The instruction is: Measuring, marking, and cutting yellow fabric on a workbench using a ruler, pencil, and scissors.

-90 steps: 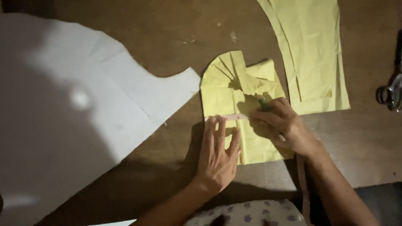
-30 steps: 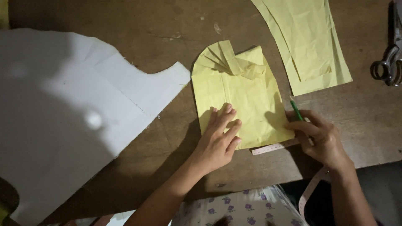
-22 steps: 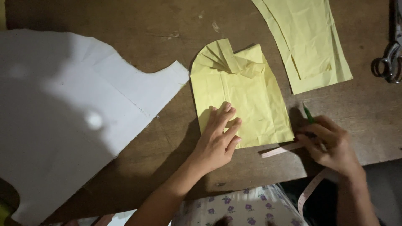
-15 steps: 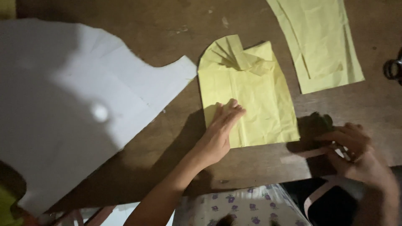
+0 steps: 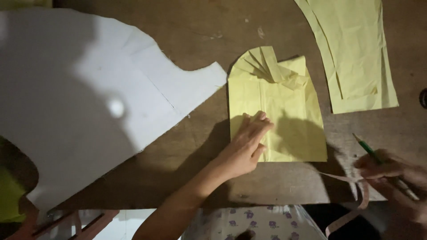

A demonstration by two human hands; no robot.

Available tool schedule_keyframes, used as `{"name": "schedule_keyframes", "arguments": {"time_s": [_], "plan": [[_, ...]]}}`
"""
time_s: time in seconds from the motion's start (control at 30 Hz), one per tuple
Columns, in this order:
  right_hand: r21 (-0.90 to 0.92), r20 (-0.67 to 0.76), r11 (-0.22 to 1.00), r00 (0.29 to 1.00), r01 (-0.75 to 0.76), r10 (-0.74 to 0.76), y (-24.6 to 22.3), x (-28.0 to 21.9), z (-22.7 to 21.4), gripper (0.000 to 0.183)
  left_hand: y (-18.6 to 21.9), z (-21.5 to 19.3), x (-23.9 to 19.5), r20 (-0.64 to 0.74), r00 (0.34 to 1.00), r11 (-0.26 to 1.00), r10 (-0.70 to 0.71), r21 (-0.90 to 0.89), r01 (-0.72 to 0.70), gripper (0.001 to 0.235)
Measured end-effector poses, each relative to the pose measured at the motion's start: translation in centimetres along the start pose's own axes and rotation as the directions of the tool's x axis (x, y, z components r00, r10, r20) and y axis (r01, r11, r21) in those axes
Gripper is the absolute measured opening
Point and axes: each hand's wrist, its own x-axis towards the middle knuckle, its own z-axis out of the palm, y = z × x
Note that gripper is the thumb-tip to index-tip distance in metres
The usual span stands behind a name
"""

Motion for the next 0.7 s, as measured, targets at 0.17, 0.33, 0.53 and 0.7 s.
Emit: {"name": "schedule_keyframes", "arguments": {"time_s": [0.17, 0.33, 0.53, 0.7], "plan": [[0.179, 0.151, 0.971, 0.97, 0.161, -0.188, 3.0, 0.6, 6.2, 0.014, 0.4, -0.1, 0.1, 0.091, 0.993, 0.997, -0.079, 0.027, 0.077, 0.069], [0.164, 0.106, 0.986, 0.994, 0.016, -0.034, 1.9, 1.5, 9.5, 0.013, 0.3, -0.2, 0.0, 0.068, 0.997, 0.998, -0.044, -0.031, 0.047, 0.063], [0.202, 0.061, 0.979, 0.998, 0.004, -0.017, 3.2, 1.4, 9.9, 0.013, -0.7, 0.0, -0.2, -0.101, 0.995, 0.972, -0.003, -0.233, -0.02, 0.048], [0.236, 0.003, 0.964, 0.992, -0.121, 0.124, 1.7, 1.4, 10.2, 0.011, -1.3, -1.3, -0.1, -0.35, 0.936, 0.994, -0.038, -0.111, -0.001, 0.037]]}}
